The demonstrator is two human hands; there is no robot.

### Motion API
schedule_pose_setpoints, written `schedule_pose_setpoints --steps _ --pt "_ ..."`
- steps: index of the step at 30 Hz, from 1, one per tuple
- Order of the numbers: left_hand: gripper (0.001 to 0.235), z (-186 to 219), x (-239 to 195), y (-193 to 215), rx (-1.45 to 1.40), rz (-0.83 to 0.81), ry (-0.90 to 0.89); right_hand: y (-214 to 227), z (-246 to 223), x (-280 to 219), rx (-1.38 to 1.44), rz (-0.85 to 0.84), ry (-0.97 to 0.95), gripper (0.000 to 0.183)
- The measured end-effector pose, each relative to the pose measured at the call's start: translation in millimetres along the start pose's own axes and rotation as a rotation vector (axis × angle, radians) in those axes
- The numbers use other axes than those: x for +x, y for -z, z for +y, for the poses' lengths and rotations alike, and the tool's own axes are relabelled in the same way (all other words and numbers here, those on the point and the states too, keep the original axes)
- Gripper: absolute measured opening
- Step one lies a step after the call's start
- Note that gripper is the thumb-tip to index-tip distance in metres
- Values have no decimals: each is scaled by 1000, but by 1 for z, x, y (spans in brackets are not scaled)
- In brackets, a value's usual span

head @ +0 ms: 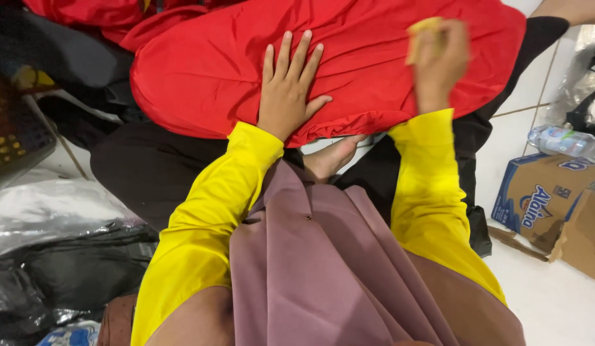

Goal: The person sits on the floor and uses a yellow sponge to wipe the surface of a red jacket. After cleaning, the person folds the jacket and places it into a clear plastic bag.

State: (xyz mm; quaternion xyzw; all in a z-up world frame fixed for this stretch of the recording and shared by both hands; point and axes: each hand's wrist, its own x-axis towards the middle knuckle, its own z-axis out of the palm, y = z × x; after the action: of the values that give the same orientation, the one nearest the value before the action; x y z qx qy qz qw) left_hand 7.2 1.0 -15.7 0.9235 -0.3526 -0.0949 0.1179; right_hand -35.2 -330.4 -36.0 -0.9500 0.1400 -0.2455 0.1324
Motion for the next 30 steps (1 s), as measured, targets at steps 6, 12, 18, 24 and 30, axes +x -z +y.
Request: schedule_pose_setpoints --steps 6,12,18,24,30 --pt "96 1 0 -7 4 32 11 57 -30 4 188 153 -163 17" --pt "96 -3 0 -7 -26 77 10 27 -101 -65 354 -393 34 22" --pt "96 -4 1 -8 19 57 25 14 -2 -12 150 -2 -45 15" --pt "95 -10 2 -12 -4 117 45 31 -100 -18 391 -89 -216 19" --pt "95 -11 2 -15 4 79 51 -6 -116 -52 238 -411 -8 18"
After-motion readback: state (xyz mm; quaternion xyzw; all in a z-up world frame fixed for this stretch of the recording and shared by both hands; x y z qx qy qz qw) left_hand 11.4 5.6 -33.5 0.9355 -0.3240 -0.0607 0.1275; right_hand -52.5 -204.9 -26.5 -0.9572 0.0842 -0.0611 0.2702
